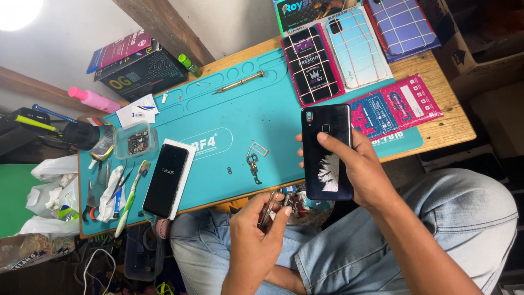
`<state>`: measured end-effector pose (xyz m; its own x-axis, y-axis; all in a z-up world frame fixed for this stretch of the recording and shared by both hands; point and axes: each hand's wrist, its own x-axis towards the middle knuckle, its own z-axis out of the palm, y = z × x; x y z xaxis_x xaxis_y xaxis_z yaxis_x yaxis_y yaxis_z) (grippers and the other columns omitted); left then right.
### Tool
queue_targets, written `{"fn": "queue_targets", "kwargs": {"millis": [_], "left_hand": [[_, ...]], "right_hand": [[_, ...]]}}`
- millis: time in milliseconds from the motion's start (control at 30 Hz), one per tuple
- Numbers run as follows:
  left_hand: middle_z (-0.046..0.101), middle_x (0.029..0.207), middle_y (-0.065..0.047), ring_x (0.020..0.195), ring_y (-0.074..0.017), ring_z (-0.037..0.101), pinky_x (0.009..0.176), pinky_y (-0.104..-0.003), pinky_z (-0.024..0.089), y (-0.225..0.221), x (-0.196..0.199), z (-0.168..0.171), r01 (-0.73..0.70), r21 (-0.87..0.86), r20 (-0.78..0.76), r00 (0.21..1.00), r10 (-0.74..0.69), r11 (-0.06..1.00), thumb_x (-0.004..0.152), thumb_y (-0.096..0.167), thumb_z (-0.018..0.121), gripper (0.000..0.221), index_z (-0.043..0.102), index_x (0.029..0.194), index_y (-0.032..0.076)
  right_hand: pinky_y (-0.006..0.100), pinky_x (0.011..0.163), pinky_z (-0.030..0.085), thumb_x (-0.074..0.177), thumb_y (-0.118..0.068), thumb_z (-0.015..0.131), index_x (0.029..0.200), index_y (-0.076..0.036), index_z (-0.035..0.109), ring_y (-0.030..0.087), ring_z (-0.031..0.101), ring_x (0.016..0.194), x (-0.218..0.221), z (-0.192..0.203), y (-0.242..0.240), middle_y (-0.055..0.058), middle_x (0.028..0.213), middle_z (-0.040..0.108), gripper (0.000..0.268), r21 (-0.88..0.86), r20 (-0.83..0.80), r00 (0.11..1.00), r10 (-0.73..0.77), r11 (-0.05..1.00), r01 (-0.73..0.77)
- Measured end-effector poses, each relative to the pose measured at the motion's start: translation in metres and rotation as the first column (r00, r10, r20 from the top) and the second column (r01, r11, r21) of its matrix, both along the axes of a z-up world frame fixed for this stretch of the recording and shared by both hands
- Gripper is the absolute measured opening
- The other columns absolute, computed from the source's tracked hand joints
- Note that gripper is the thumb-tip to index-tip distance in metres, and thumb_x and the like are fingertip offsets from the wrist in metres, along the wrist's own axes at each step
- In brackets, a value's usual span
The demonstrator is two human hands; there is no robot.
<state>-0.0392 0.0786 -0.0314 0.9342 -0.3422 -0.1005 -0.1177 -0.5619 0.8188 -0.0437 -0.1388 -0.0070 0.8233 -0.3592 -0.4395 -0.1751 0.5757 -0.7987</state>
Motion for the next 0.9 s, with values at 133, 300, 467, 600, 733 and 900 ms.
{"fn": "queue_targets", "kwargs": {"millis": [133, 300, 467, 600, 733, 900], "left_hand": [[0.084, 0.085, 0.005, 0.068, -0.0055, 0.07, 0.061, -0.024, 0.059, -0.001, 0.001, 0.004, -0.058, -0.003, -0.077, 0.995, 0.058, 0.998, 0.086, 0.023, 0.085, 0.019, 0.085, 0.101, 0.012], [0.069, 0.076, 0.003, 0.066, -0.0081, 0.054, 0.06, -0.027, 0.045, -0.006, 0.007, 0.025, -0.035, -0.129, -0.022, 0.999, 0.033, 0.991, 0.101, 0.024, 0.069, 0.024, 0.087, 0.101, 0.008], [0.066, 0.073, 0.001, 0.062, -0.0058, 0.054, 0.054, -0.024, 0.047, -0.024, 0.007, 0.037, -0.138, -0.32, -0.019, 0.99, 0.139, 0.937, 0.101, 0.017, 0.069, 0.017, 0.079, 0.102, 0.003], [0.061, 0.072, 0.0, 0.062, -0.0054, 0.054, 0.053, -0.023, 0.047, -0.043, 0.014, 0.054, -0.077, -0.388, 0.11, 0.986, 0.129, 0.918, 0.099, 0.009, 0.072, 0.008, 0.067, 0.095, 0.005], [0.078, 0.082, -0.005, 0.074, -0.0076, 0.075, 0.065, -0.021, 0.062, -0.059, 0.021, 0.064, -0.033, -0.405, 0.163, 0.981, 0.108, 0.914, 0.099, 0.009, 0.072, 0.007, 0.068, 0.101, 0.004], [0.06, 0.067, 0.003, 0.054, -0.0036, 0.048, 0.053, -0.023, 0.046, -0.066, 0.021, 0.063, -0.03, -0.34, 0.165, 0.982, 0.091, 0.94, 0.101, 0.014, 0.07, 0.026, 0.074, 0.125, 0.005]], "right_hand": [[0.042, 0.065, 0.062, 0.097, -0.022, 0.066, 0.123, 0.002, 0.072, 0.031, 0.075, 0.076, 0.0, 0.001, 0.002, 0.02, 0.11, 0.082, 0.036, -0.007, -0.013, 1.0, 0.004, 1.0, -0.004], [0.043, 0.067, 0.062, 0.097, -0.019, 0.066, 0.124, 0.003, 0.071, 0.034, 0.076, 0.078, 0.0, 0.001, 0.001, 0.023, 0.115, 0.082, 0.036, 0.017, 0.009, 1.0, 0.007, 1.0, -0.007], [0.048, 0.069, 0.065, 0.095, -0.017, 0.066, 0.123, 0.007, 0.069, 0.037, 0.076, 0.08, -0.004, 0.004, 0.003, 0.027, 0.118, 0.081, 0.037, 0.108, 0.055, 0.997, 0.049, 0.993, -0.054], [0.053, 0.059, 0.068, 0.094, -0.016, 0.067, 0.123, 0.009, 0.071, 0.035, 0.079, 0.087, -0.009, -0.001, 0.003, 0.026, 0.115, 0.082, 0.038, 0.155, 0.097, 0.988, 0.119, 0.979, -0.133], [0.042, 0.069, 0.064, 0.093, -0.015, 0.073, 0.119, 0.003, 0.075, 0.027, 0.077, 0.082, -0.012, -0.024, 0.002, 0.019, 0.102, 0.082, 0.032, 0.062, 0.06, 0.995, 0.082, 0.994, -0.085], [0.033, 0.087, 0.061, 0.095, -0.021, 0.073, 0.119, -0.001, 0.08, 0.017, 0.077, 0.097, -0.014, -0.016, 0.002, 0.009, 0.108, 0.085, 0.032, -0.183, 0.136, 0.976, 0.168, 0.973, -0.142]]}}
